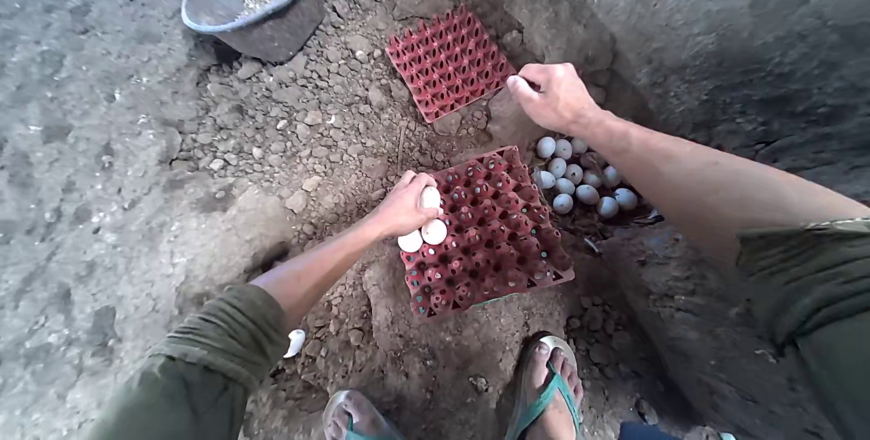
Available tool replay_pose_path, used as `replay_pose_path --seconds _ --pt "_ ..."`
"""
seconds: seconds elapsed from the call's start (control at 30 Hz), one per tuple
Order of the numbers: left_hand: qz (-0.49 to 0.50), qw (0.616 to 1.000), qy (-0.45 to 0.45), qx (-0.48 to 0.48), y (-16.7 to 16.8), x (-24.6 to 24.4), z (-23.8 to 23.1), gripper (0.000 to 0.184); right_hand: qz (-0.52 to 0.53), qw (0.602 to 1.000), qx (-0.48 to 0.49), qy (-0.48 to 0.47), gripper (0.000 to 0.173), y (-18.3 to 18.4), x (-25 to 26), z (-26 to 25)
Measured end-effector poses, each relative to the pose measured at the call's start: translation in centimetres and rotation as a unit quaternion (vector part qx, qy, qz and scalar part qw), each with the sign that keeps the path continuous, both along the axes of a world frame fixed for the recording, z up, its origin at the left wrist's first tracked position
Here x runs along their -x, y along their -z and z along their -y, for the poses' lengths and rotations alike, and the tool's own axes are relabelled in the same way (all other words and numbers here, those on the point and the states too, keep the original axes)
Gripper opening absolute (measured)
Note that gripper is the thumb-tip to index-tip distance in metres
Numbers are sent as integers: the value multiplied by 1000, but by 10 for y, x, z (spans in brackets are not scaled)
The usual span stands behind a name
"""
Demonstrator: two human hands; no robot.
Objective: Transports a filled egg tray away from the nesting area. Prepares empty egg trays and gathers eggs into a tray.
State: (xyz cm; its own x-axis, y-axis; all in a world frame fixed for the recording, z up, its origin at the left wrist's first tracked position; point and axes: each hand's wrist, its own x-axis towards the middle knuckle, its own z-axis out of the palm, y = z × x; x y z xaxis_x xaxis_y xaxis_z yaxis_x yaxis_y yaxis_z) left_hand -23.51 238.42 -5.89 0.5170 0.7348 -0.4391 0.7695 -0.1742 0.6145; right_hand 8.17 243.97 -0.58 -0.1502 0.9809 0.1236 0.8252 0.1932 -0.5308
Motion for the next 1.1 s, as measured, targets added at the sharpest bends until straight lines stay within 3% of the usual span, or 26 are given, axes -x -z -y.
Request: replay_pose_path --seconds 0.13,0.3,0.37,0.63,0.73,0.87,1.03,1.1 --pt "3 999 22 -25 4 -3 1 47 10 998 19 52 43 1 -35 6" --pt "53 994 52 -77 14 9 4 17 82 988 116 64 42 7 -60 8" --pt "48 995 59 -61 13 11 2 17 138 968 193 83 42 18 -82 5" --pt "28 994 95 -51 13 27 -1 30 170 890 405 123 34 101 -131 33" --pt "14 993 107 -45 11 28 -3 33 122 892 408 151 38 130 -135 38" --pt "18 992 114 -52 10 31 -1 37 44 913 360 185 61 168 -129 28" --pt "30 995 93 -11 1 24 2 38 10 906 353 235 75 167 -99 24" --pt "34 996 87 -8 -2 27 2 36 20 906 335 257 85 190 -96 15"
